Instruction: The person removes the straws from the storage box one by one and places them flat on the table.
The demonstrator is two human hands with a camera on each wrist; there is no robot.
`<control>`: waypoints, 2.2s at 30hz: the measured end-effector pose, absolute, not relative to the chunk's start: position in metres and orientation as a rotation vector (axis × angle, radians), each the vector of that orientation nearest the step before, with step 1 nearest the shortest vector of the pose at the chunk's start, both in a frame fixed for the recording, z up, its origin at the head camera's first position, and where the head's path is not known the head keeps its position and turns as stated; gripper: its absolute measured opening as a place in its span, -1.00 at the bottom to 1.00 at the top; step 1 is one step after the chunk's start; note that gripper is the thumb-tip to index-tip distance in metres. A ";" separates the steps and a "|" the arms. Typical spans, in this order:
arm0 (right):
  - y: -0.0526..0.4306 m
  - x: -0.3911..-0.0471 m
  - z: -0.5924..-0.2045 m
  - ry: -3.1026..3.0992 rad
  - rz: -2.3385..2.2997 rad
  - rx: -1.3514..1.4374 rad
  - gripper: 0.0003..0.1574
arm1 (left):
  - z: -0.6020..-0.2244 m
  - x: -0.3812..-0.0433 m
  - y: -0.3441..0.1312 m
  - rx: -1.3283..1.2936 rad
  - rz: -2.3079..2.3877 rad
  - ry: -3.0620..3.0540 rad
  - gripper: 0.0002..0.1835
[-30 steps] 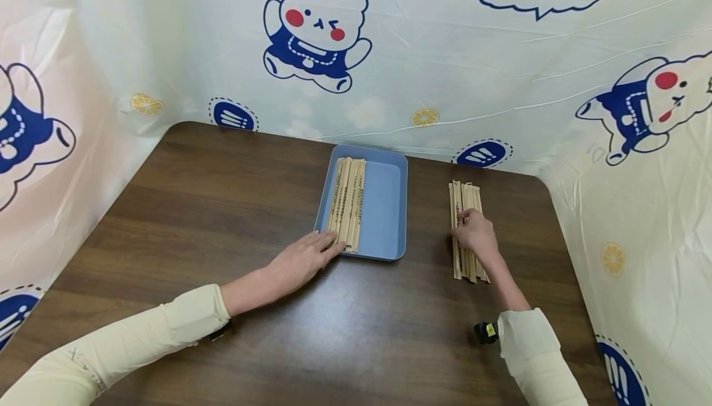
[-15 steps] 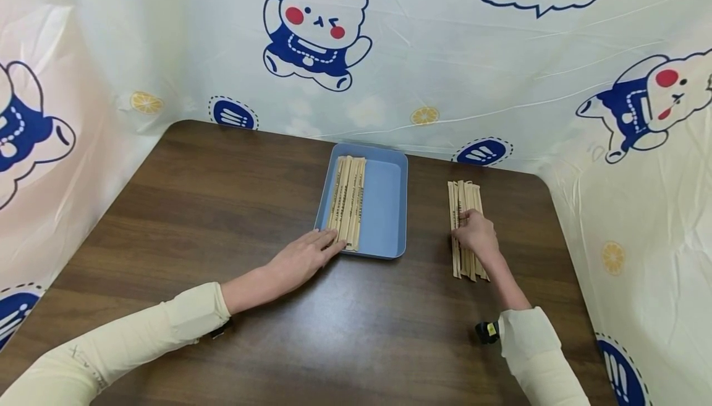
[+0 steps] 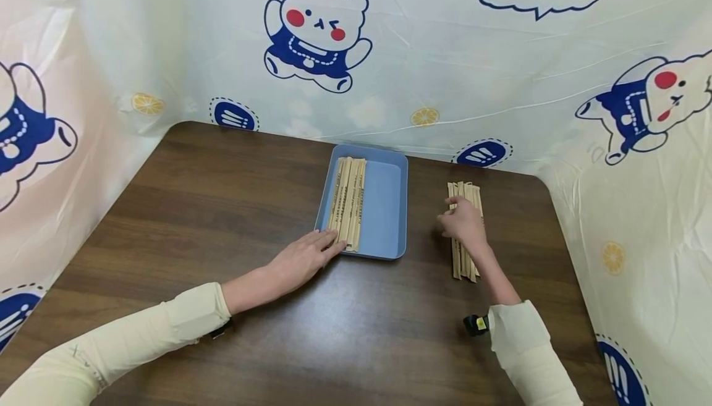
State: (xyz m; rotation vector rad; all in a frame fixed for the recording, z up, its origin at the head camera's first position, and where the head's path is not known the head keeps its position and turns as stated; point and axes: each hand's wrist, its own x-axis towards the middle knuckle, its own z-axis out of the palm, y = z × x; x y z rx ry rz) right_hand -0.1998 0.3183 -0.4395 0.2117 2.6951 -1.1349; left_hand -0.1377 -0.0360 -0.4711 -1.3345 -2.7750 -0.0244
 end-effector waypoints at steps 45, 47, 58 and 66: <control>0.174 -0.250 -0.469 2.540 -1.290 0.207 -0.47 | -0.472 -0.138 -0.037 -1.338 -0.059 -2.736 -0.54; 0.173 -0.251 -0.470 2.552 -1.267 0.213 -0.48 | -0.472 -0.138 -0.037 -1.337 -0.047 -2.738 -0.54; 0.168 -0.253 -0.469 2.618 -1.099 0.174 -0.48 | -0.473 -0.139 -0.037 -1.342 -0.048 -2.720 -0.54; 0.165 -0.253 -0.470 2.699 -0.973 0.097 -0.50 | -0.474 -0.138 -0.037 -1.342 -0.046 -2.708 -0.54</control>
